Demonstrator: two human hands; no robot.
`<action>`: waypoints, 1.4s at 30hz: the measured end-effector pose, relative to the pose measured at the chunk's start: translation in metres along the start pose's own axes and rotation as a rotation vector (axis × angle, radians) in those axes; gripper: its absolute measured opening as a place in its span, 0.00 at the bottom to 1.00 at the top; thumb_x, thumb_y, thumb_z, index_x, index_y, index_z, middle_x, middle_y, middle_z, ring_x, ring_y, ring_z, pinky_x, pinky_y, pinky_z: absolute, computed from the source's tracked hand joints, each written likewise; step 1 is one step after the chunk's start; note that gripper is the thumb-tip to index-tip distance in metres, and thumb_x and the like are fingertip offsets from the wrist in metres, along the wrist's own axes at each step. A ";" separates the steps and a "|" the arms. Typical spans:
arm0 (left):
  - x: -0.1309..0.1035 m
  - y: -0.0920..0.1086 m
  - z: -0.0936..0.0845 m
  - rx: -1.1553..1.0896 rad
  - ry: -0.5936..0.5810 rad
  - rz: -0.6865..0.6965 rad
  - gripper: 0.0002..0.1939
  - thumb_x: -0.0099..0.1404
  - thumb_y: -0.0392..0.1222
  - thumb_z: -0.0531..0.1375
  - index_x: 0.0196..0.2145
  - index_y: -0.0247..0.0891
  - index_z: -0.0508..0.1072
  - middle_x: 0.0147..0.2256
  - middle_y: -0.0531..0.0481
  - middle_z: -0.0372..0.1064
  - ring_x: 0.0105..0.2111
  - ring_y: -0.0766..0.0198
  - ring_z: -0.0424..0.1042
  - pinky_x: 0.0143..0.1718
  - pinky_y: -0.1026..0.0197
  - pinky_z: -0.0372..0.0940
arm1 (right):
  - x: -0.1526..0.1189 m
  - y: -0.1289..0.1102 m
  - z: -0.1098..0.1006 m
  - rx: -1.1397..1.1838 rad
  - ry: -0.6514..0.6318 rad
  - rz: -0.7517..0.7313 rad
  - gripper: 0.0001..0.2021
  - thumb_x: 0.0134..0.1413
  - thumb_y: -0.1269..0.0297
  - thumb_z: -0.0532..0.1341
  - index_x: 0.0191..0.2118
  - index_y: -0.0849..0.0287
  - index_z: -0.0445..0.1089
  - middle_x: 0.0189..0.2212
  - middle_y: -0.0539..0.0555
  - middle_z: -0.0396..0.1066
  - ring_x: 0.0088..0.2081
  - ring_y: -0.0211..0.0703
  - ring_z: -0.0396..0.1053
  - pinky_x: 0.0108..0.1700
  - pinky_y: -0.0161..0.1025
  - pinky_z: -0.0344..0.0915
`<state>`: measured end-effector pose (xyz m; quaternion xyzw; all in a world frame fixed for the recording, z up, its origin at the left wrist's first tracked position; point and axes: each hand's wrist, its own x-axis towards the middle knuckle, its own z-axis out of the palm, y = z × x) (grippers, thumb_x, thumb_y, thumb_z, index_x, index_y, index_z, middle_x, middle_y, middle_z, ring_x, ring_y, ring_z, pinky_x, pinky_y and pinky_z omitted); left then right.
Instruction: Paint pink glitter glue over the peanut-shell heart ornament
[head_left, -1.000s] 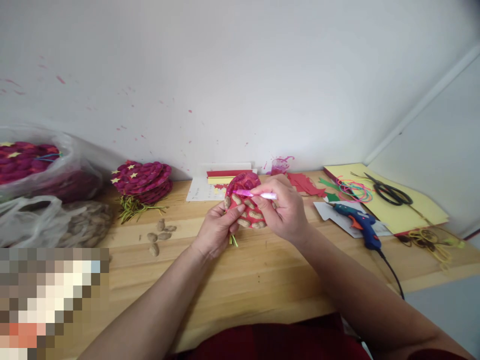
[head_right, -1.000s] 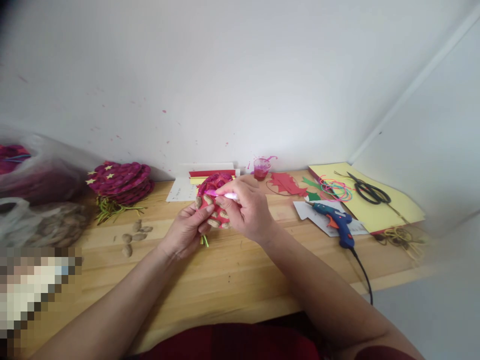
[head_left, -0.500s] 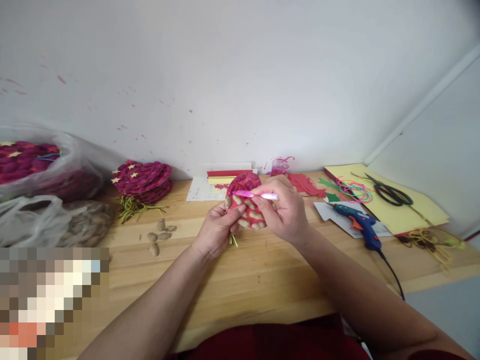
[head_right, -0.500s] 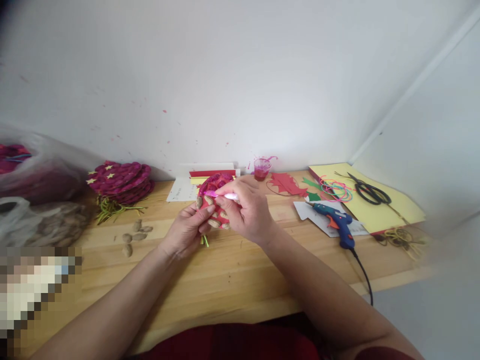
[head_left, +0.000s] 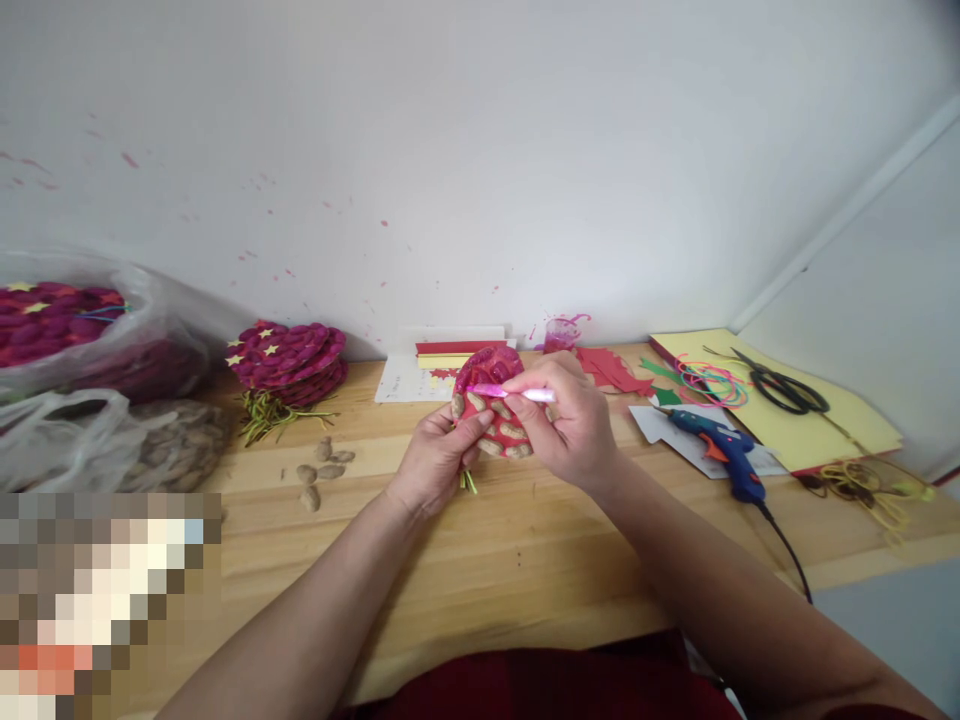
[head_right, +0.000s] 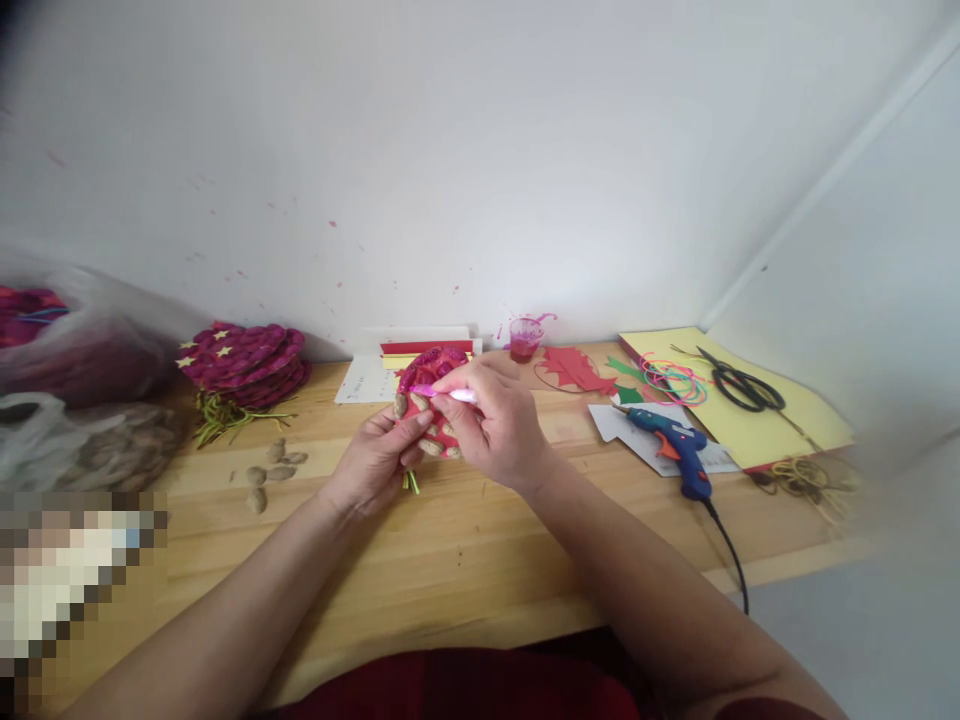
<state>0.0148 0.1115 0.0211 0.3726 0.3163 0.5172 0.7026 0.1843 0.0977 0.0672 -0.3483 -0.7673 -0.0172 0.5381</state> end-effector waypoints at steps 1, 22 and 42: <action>0.000 0.000 0.000 0.000 0.002 0.001 0.23 0.48 0.47 0.80 0.28 0.34 0.73 0.22 0.57 0.66 0.18 0.77 0.53 0.17 0.70 0.47 | 0.000 0.000 0.000 0.008 -0.007 -0.013 0.04 0.65 0.70 0.63 0.41 0.53 0.73 0.33 0.52 0.77 0.40 0.46 0.72 0.43 0.46 0.69; -0.001 -0.005 -0.001 0.045 -0.034 0.027 0.23 0.50 0.48 0.79 0.25 0.36 0.70 0.21 0.59 0.61 0.17 0.77 0.51 0.18 0.70 0.46 | 0.000 0.015 -0.006 0.063 0.102 0.118 0.03 0.68 0.65 0.62 0.43 0.52 0.73 0.37 0.52 0.76 0.41 0.46 0.73 0.46 0.48 0.69; 0.001 -0.011 -0.005 0.082 -0.046 0.046 0.22 0.50 0.49 0.78 0.25 0.35 0.71 0.22 0.57 0.64 0.18 0.76 0.51 0.19 0.69 0.46 | -0.001 0.015 -0.007 0.148 0.088 0.140 0.03 0.68 0.64 0.61 0.43 0.53 0.73 0.37 0.53 0.74 0.41 0.46 0.73 0.46 0.48 0.70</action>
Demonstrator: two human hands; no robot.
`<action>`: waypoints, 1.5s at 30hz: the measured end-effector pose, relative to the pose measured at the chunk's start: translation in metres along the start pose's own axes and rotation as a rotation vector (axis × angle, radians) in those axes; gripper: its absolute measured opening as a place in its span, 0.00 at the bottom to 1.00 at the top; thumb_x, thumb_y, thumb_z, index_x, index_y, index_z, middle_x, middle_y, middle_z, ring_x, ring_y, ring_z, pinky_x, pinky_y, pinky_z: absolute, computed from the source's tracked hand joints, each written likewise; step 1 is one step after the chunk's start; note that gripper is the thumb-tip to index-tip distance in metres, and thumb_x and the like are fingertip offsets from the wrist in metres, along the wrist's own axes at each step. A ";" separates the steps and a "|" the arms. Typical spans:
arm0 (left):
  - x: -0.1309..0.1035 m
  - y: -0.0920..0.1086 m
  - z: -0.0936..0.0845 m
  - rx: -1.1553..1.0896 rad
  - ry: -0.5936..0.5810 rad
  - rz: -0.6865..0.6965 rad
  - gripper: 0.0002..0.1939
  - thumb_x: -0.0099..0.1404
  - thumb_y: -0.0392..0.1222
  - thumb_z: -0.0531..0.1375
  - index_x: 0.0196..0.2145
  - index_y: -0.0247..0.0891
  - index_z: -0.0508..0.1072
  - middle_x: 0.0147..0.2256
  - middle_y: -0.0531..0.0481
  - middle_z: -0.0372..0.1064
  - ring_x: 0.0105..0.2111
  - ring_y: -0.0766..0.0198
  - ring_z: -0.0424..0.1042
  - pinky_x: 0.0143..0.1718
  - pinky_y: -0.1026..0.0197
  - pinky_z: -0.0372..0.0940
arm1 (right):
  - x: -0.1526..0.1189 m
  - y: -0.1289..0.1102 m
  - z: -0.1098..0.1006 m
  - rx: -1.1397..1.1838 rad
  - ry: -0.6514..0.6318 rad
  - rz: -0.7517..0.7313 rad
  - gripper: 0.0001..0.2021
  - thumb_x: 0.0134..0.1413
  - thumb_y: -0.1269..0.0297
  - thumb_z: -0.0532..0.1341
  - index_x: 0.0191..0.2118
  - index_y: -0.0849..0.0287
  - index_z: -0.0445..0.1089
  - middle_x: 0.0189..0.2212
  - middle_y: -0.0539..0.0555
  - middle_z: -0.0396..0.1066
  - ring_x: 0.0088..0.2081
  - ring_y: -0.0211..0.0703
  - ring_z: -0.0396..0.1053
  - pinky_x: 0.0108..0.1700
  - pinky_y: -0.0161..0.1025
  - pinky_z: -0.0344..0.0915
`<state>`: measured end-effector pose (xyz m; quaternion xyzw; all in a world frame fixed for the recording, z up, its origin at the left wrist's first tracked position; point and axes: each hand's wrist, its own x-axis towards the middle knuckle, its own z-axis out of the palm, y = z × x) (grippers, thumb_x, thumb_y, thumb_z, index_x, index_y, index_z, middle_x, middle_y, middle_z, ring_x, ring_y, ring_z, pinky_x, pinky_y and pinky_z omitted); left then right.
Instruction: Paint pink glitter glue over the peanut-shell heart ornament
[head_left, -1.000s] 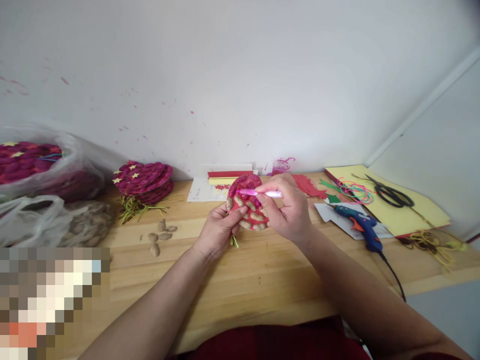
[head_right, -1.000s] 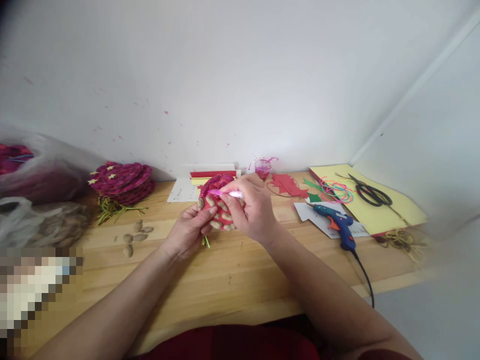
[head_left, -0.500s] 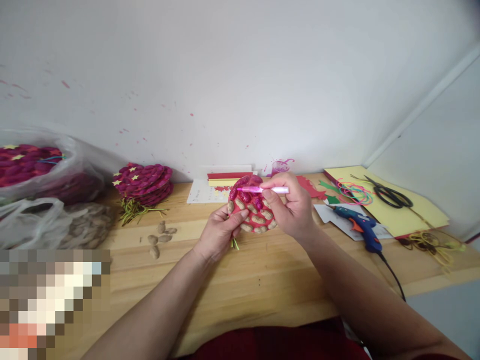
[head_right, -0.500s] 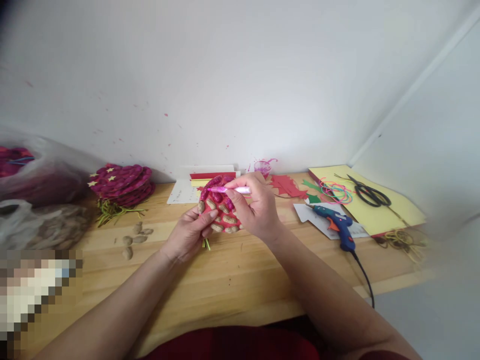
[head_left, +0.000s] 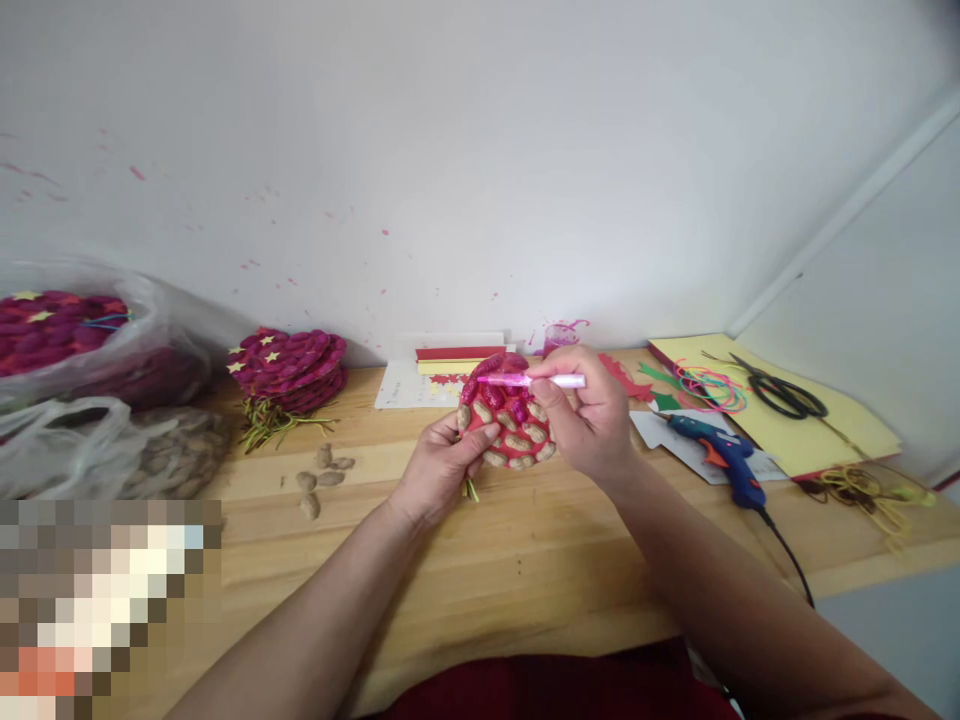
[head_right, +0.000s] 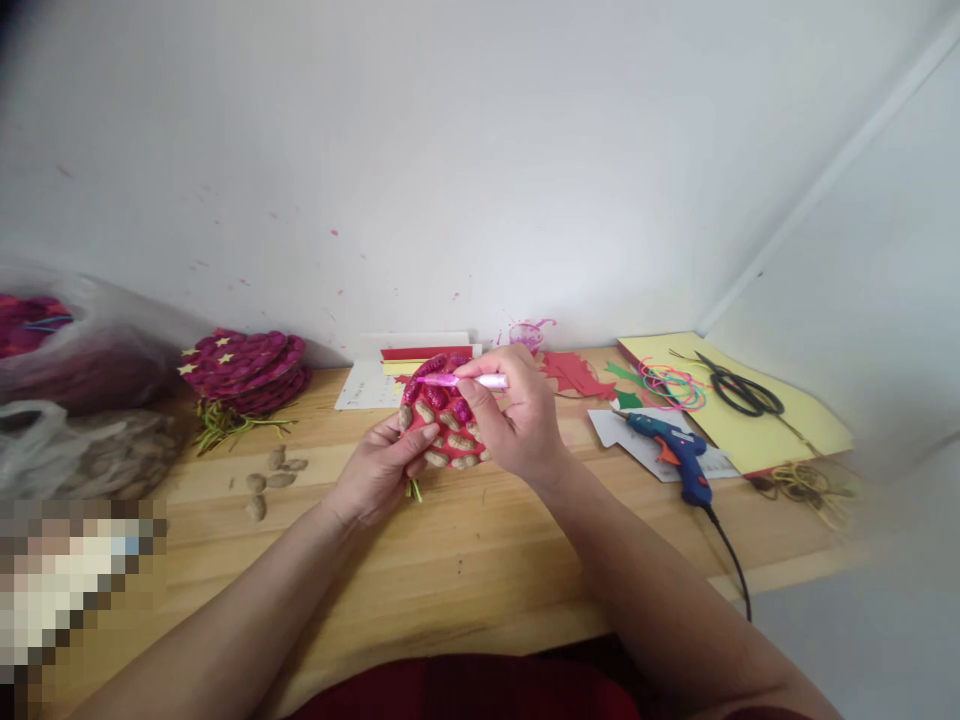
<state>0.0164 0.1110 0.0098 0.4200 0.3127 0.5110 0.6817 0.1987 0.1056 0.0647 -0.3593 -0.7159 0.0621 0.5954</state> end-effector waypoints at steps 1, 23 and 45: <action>0.000 0.000 0.000 0.002 -0.001 0.001 0.22 0.51 0.49 0.78 0.25 0.35 0.71 0.22 0.57 0.64 0.18 0.76 0.51 0.19 0.69 0.46 | 0.000 0.000 0.000 -0.017 0.004 -0.006 0.03 0.68 0.64 0.61 0.43 0.53 0.73 0.37 0.53 0.75 0.41 0.46 0.73 0.46 0.48 0.70; 0.002 0.000 -0.002 0.038 -0.011 0.067 0.17 0.53 0.48 0.78 0.27 0.35 0.76 0.21 0.57 0.66 0.19 0.75 0.55 0.22 0.68 0.54 | 0.007 -0.007 -0.004 -0.161 -0.073 -0.204 0.06 0.65 0.72 0.62 0.43 0.53 0.72 0.35 0.53 0.75 0.42 0.47 0.71 0.45 0.48 0.69; 0.006 0.000 -0.003 0.042 0.119 0.011 0.24 0.46 0.52 0.79 0.26 0.35 0.73 0.20 0.60 0.61 0.17 0.77 0.51 0.18 0.68 0.47 | 0.009 0.015 -0.010 -0.041 0.147 0.081 0.06 0.67 0.59 0.62 0.43 0.53 0.72 0.38 0.52 0.76 0.39 0.43 0.74 0.43 0.43 0.70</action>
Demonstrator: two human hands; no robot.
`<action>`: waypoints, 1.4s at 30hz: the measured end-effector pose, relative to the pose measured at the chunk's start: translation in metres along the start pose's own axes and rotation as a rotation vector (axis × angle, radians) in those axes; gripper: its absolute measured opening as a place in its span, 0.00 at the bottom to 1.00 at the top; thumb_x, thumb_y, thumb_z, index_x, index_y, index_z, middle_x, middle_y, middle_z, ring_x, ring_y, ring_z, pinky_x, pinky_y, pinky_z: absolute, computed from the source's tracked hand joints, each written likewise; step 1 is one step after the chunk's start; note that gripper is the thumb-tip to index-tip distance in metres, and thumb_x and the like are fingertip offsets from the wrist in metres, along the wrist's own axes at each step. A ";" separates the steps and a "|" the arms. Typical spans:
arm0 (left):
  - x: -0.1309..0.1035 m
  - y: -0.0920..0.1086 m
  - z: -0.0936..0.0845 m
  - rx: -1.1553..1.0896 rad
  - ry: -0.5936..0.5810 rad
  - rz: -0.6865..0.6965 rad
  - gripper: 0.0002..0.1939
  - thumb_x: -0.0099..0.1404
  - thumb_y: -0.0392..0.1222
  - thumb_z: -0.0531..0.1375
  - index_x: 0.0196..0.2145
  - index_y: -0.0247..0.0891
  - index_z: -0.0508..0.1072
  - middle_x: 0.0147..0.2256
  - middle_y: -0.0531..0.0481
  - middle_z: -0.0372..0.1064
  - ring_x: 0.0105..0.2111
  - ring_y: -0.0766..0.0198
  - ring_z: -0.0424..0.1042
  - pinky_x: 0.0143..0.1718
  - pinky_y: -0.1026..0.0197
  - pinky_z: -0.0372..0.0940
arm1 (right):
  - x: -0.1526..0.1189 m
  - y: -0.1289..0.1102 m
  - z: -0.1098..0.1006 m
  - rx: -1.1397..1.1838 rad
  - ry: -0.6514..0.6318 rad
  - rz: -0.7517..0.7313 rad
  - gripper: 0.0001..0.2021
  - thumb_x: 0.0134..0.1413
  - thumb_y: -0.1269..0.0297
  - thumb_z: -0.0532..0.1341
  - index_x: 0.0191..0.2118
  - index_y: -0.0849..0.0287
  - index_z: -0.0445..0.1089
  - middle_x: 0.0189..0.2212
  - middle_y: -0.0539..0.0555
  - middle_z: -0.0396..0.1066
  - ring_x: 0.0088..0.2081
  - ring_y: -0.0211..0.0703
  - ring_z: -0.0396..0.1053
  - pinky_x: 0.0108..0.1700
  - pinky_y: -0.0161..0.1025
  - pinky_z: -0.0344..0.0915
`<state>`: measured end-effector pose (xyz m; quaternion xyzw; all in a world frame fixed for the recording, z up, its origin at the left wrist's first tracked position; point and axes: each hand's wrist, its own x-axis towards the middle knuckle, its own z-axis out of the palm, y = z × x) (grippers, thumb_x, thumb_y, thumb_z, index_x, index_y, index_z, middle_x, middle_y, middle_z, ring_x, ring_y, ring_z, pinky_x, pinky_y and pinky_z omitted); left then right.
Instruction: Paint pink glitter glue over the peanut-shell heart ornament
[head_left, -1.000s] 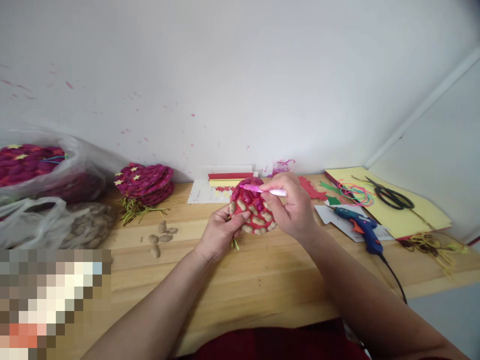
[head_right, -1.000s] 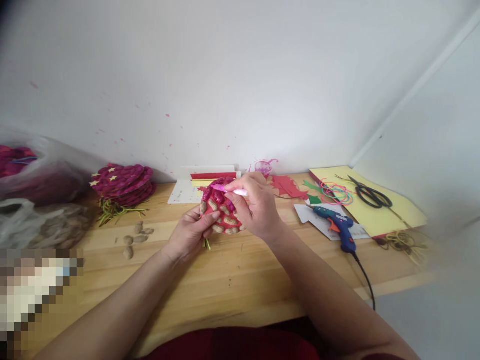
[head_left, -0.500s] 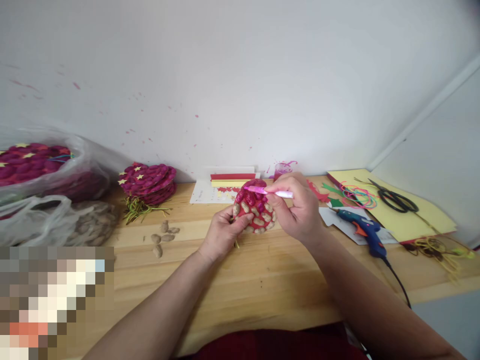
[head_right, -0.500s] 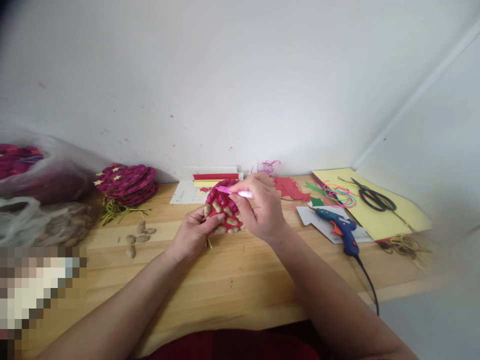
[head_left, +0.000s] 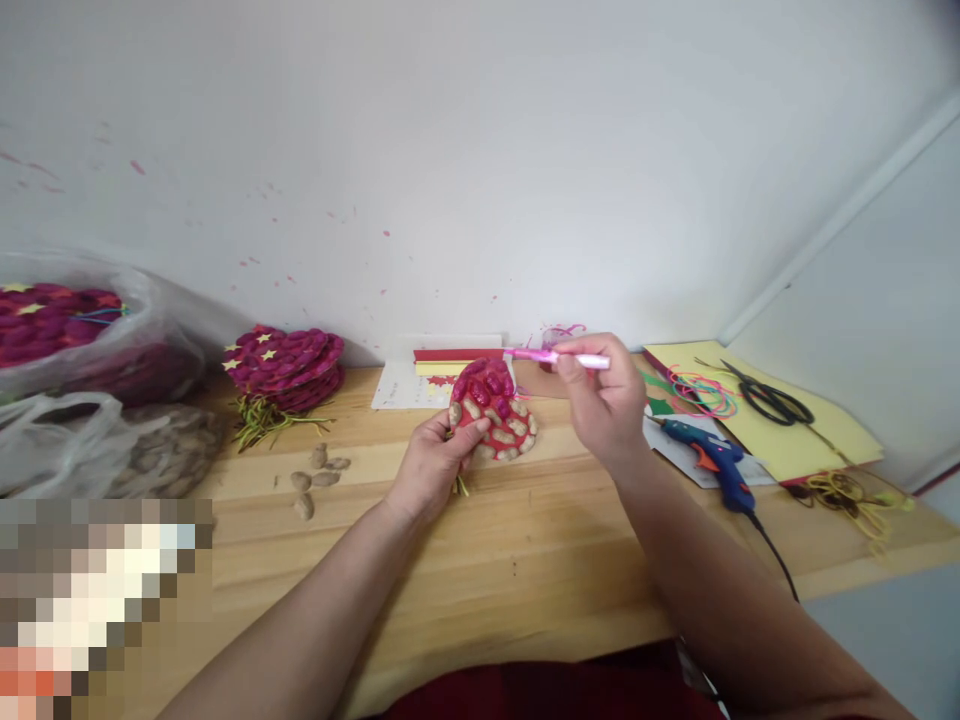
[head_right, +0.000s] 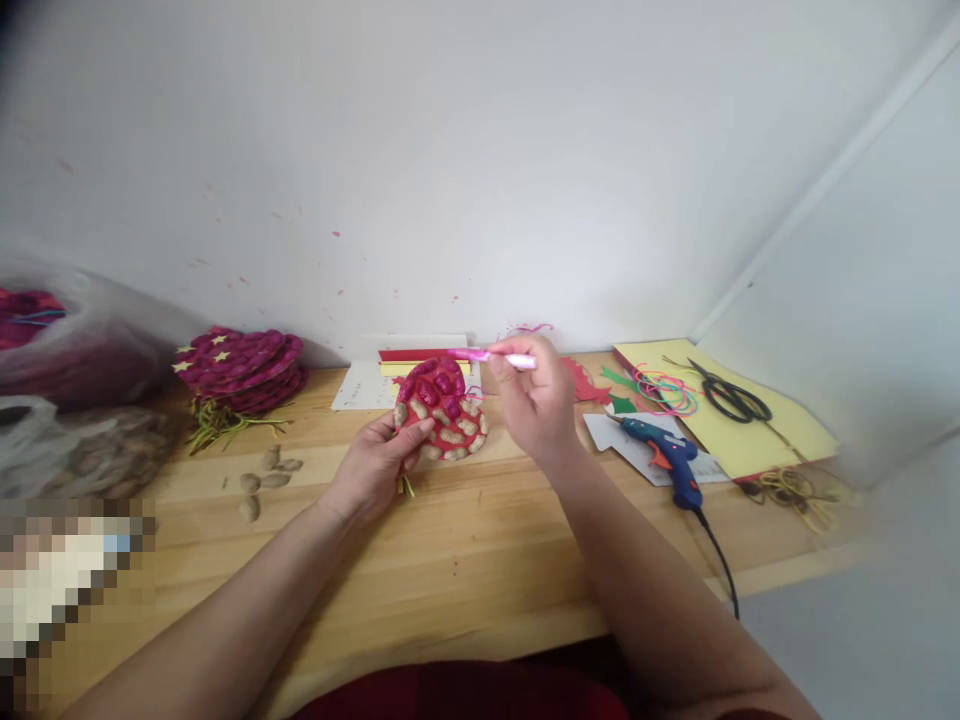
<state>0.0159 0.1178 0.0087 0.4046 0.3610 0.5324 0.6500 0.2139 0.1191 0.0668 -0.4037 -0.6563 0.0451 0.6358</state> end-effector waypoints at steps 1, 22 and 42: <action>0.000 0.000 0.000 0.000 0.007 -0.021 0.25 0.45 0.53 0.80 0.26 0.35 0.72 0.20 0.59 0.62 0.17 0.77 0.51 0.18 0.68 0.46 | 0.002 0.007 -0.001 0.021 0.051 0.052 0.07 0.67 0.56 0.63 0.43 0.54 0.72 0.38 0.52 0.76 0.38 0.42 0.74 0.42 0.42 0.71; 0.001 -0.006 -0.003 0.210 -0.026 -0.062 0.24 0.51 0.58 0.73 0.27 0.36 0.71 0.18 0.59 0.59 0.19 0.72 0.52 0.22 0.65 0.46 | 0.081 0.100 -0.006 -1.002 -0.341 0.542 0.14 0.62 0.52 0.62 0.40 0.57 0.79 0.44 0.62 0.81 0.51 0.57 0.74 0.51 0.46 0.67; -0.001 -0.005 -0.004 0.237 -0.066 -0.035 0.14 0.54 0.46 0.74 0.35 0.36 0.82 0.31 0.46 0.81 0.33 0.59 0.77 0.42 0.58 0.70 | 0.080 0.099 -0.009 -0.938 -0.238 0.539 0.13 0.61 0.53 0.62 0.40 0.56 0.78 0.42 0.62 0.81 0.50 0.60 0.74 0.53 0.52 0.66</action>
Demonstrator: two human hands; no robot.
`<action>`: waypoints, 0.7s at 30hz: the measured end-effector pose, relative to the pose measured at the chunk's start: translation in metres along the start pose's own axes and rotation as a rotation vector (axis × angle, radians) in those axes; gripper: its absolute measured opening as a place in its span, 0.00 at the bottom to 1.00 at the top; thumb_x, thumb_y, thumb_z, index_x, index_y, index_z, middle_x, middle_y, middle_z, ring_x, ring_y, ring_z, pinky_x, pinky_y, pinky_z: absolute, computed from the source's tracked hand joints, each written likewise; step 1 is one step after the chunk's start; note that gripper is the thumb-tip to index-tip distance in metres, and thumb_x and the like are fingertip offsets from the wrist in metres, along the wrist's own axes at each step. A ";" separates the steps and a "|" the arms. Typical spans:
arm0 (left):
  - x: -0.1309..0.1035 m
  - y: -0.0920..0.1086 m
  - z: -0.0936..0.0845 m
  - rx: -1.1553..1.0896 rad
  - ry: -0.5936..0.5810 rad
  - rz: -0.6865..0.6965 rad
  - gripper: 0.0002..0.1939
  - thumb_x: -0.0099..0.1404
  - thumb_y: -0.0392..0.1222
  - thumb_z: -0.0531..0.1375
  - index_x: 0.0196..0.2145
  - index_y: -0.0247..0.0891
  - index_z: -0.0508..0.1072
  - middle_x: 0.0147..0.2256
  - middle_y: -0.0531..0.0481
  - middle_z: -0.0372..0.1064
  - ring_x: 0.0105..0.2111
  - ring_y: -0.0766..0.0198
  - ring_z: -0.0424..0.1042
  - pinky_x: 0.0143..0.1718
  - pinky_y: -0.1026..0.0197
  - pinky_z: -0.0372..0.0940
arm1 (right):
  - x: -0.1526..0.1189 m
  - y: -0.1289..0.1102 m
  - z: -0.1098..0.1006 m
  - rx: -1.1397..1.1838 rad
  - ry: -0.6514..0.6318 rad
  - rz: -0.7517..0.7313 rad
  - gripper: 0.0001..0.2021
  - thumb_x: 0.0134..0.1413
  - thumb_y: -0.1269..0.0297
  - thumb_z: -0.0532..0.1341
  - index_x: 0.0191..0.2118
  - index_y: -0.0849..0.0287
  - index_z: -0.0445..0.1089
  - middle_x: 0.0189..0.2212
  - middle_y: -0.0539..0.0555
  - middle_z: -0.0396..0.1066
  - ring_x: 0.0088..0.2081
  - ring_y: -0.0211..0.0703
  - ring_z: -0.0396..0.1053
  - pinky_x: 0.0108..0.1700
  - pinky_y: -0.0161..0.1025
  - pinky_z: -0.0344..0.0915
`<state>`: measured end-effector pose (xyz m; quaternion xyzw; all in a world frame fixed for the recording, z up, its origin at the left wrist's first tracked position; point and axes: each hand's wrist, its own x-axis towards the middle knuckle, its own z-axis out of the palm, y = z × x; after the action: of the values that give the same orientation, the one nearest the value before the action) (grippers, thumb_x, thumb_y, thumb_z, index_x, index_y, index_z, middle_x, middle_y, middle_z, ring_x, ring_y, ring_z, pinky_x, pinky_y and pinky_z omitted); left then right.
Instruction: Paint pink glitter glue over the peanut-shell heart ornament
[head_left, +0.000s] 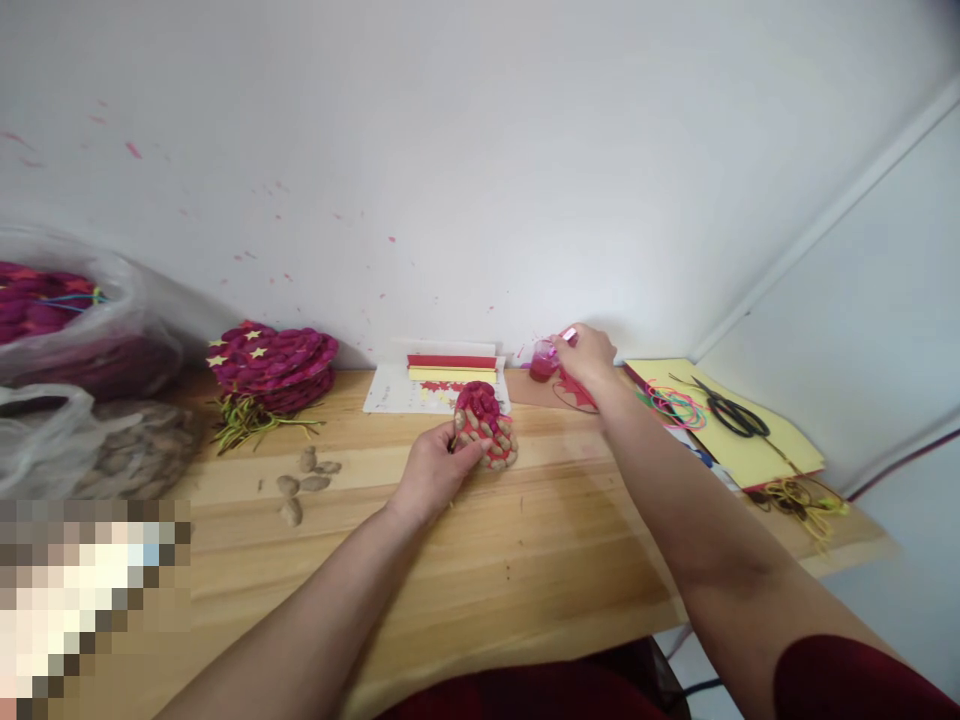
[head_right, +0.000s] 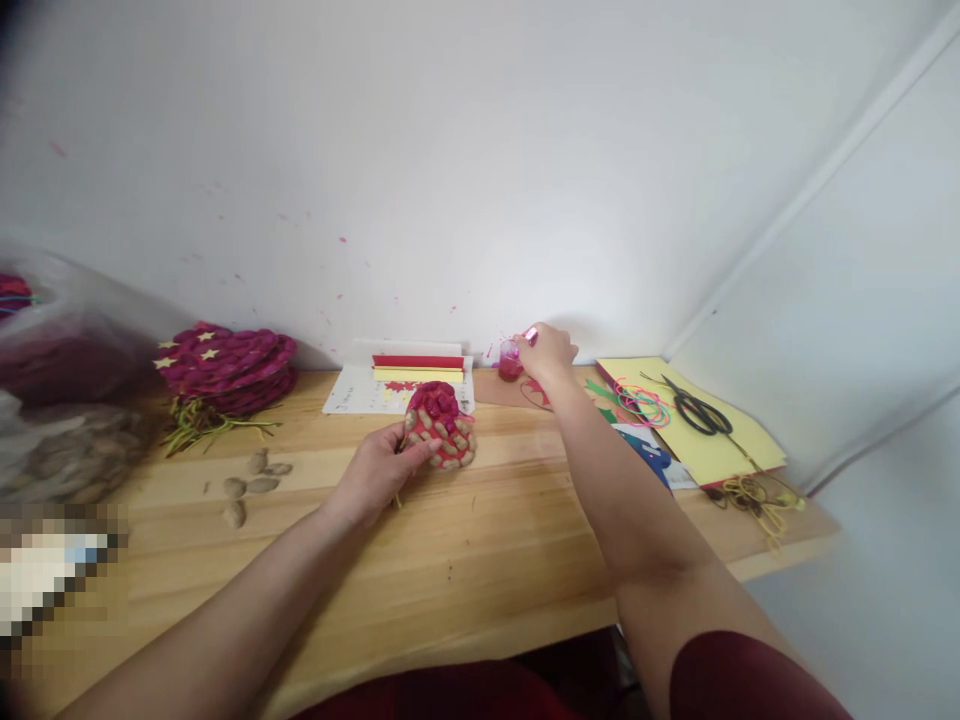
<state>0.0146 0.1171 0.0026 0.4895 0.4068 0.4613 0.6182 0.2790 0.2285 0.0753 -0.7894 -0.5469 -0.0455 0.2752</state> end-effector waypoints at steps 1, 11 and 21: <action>0.000 0.001 0.000 0.007 0.007 -0.001 0.14 0.54 0.46 0.74 0.34 0.36 0.82 0.30 0.47 0.80 0.32 0.59 0.77 0.41 0.58 0.70 | -0.002 0.001 -0.001 0.020 0.020 0.002 0.13 0.62 0.53 0.61 0.40 0.56 0.77 0.42 0.62 0.81 0.50 0.59 0.74 0.53 0.52 0.66; 0.000 -0.002 0.000 0.116 -0.003 0.113 0.12 0.57 0.48 0.71 0.32 0.38 0.79 0.24 0.51 0.73 0.29 0.59 0.71 0.34 0.61 0.65 | -0.063 -0.007 -0.034 0.604 0.240 -0.114 0.12 0.63 0.52 0.62 0.35 0.56 0.70 0.28 0.50 0.74 0.31 0.42 0.70 0.37 0.40 0.66; -0.010 0.009 0.008 0.159 0.037 0.170 0.12 0.57 0.44 0.67 0.38 0.36 0.80 0.31 0.50 0.77 0.30 0.62 0.70 0.35 0.62 0.64 | -0.157 -0.041 -0.043 0.922 0.111 -0.591 0.03 0.67 0.62 0.63 0.42 0.54 0.73 0.32 0.50 0.74 0.31 0.39 0.69 0.37 0.40 0.68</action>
<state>0.0186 0.1065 0.0136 0.5611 0.4103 0.4873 0.5285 0.1895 0.0863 0.0692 -0.3963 -0.6933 0.0818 0.5964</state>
